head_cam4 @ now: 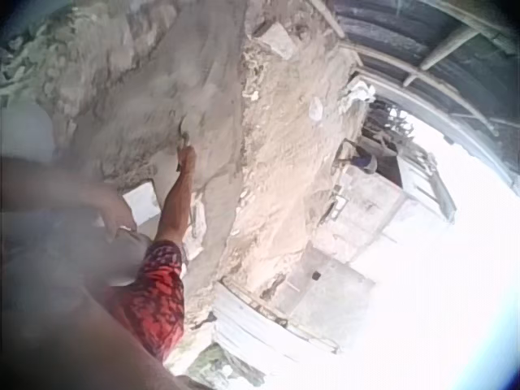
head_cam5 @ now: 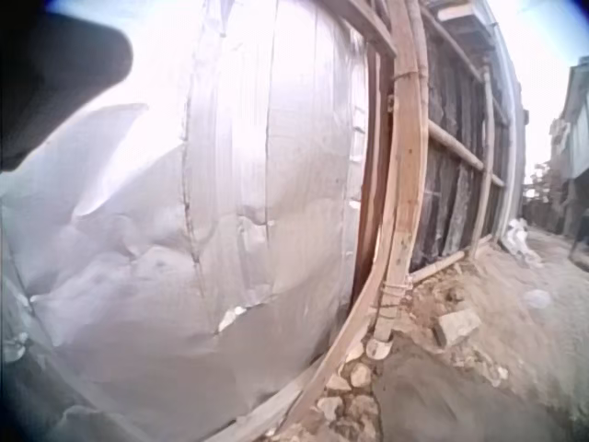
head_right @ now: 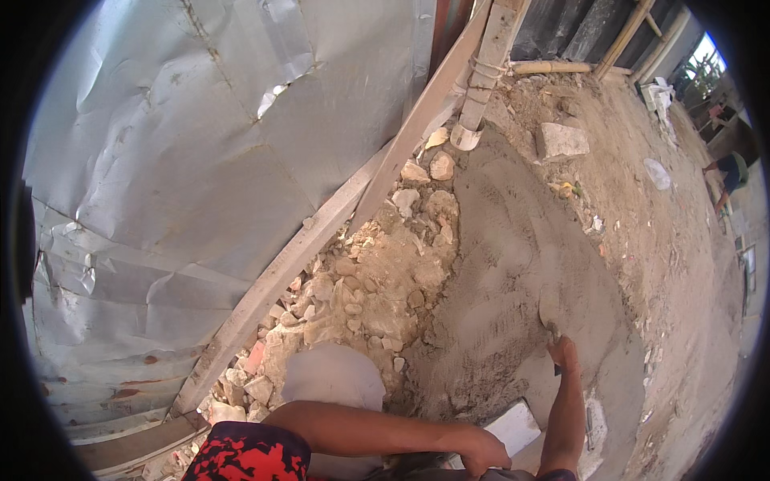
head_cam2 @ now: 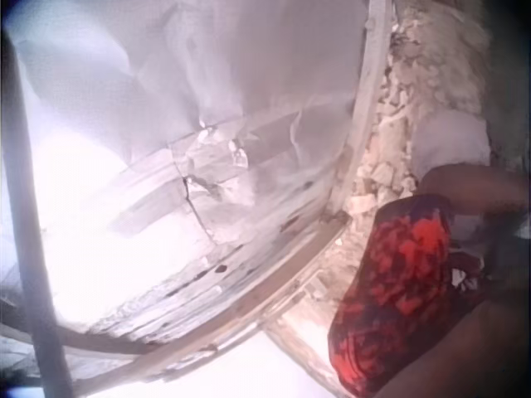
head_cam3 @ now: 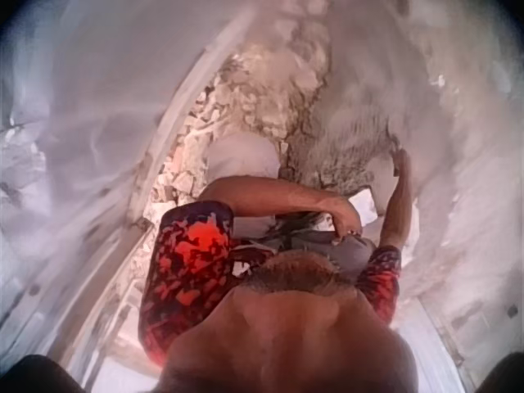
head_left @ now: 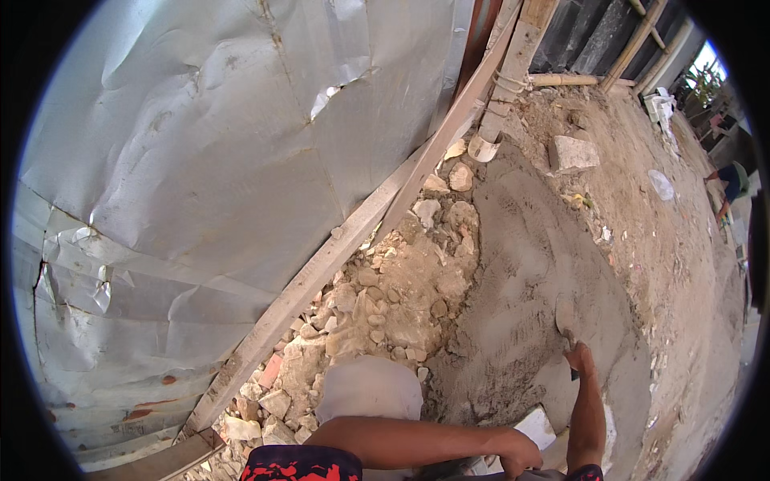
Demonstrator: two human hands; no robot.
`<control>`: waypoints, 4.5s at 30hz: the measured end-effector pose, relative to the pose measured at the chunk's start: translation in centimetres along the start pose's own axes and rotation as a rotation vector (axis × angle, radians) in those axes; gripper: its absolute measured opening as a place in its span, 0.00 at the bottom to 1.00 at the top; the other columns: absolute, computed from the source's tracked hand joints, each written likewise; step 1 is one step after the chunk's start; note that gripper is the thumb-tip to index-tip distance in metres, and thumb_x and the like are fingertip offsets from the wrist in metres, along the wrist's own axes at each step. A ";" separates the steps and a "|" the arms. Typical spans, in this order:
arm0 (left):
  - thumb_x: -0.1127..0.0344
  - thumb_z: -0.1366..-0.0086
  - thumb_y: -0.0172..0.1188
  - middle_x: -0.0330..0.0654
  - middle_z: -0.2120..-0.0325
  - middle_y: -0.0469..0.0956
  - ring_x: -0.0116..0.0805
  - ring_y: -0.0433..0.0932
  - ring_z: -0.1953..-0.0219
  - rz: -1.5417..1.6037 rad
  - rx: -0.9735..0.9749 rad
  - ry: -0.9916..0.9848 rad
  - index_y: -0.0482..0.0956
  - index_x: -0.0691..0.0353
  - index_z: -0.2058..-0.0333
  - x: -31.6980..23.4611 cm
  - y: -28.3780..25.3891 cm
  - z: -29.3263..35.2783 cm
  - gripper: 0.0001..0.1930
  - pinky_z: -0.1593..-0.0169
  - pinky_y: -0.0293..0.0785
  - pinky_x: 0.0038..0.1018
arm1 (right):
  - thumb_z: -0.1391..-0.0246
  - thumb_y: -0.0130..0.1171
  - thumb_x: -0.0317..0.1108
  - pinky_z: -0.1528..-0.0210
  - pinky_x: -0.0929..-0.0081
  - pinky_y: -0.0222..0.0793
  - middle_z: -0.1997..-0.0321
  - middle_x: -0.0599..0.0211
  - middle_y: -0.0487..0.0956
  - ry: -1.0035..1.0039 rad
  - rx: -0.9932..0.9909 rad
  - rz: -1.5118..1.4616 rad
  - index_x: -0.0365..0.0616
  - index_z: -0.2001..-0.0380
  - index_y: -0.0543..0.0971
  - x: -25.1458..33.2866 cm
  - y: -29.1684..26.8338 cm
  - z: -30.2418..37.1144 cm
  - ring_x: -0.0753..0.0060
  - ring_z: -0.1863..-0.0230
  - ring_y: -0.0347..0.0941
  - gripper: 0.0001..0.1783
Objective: The person applies wet cement to a surface using a trowel and a bucket, smoothing and spreading the mixture across the work area.
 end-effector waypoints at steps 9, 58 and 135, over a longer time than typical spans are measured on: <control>0.56 0.50 0.71 0.55 0.63 0.79 0.45 0.76 0.64 0.009 0.127 -0.103 0.69 0.71 0.49 7.6 1.5 -7.2 0.34 0.63 0.71 0.41 | 0.62 0.67 0.40 0.68 0.60 0.74 0.72 0.47 0.80 -0.033 0.130 0.146 0.31 0.65 0.77 3.1 -6.0 -1.8 0.54 0.71 0.79 0.24; 0.41 0.57 0.74 0.54 0.40 0.64 0.45 0.71 0.46 0.466 -0.051 0.074 0.55 0.65 0.36 2.7 3.4 -2.0 0.56 0.44 0.68 0.38 | 0.59 0.59 0.37 0.62 0.52 0.71 0.70 0.43 0.78 -0.071 -0.154 -0.056 0.38 0.75 0.81 11.4 -14.0 -1.2 0.40 0.63 0.75 0.12; 0.28 0.52 0.61 0.58 0.51 0.75 0.55 0.73 0.48 -0.023 -0.066 0.017 0.69 0.69 0.44 1.6 1.0 -1.4 0.50 0.46 0.69 0.45 | 0.58 0.58 0.34 0.59 0.52 0.73 0.69 0.43 0.79 -0.155 -0.291 -0.024 0.36 0.75 0.80 10.5 -12.6 -1.0 0.41 0.63 0.77 0.11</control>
Point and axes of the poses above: each hand's wrist, its own z-axis away from the middle knuckle, its own y-axis out of the palm, x = y × z, the point moved 1 cm from there along -z, towards the middle knuckle
